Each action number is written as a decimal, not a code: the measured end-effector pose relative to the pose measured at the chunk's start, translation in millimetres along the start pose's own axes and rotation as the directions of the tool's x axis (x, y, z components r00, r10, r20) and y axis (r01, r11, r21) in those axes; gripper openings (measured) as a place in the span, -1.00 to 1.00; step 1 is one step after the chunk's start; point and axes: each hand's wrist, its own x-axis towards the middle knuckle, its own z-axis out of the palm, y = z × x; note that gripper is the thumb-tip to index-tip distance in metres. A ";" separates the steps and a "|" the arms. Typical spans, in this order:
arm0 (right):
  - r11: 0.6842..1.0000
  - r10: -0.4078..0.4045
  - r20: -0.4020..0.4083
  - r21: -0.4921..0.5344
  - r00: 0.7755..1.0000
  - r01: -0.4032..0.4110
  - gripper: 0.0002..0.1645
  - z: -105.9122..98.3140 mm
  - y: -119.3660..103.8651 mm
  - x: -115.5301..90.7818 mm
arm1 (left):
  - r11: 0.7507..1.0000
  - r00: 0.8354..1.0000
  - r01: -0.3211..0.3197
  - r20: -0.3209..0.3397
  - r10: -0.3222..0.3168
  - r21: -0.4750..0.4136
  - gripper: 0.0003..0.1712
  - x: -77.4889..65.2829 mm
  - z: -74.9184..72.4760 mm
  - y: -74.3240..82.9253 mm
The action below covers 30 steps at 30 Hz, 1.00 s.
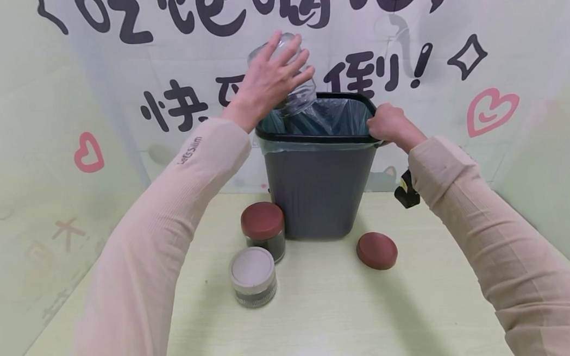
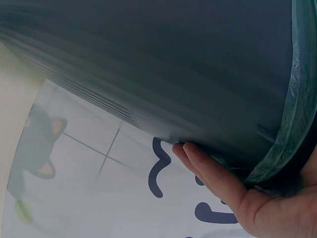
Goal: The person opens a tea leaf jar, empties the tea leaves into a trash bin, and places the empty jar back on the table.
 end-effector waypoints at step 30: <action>1.000 0.000 0.003 0.004 1.000 0.000 -0.80 -0.4 0.0 0.9 | 0.893 0.946 -0.274 -0.066 0.317 0.356 0.08 4.9 -0.2 4.5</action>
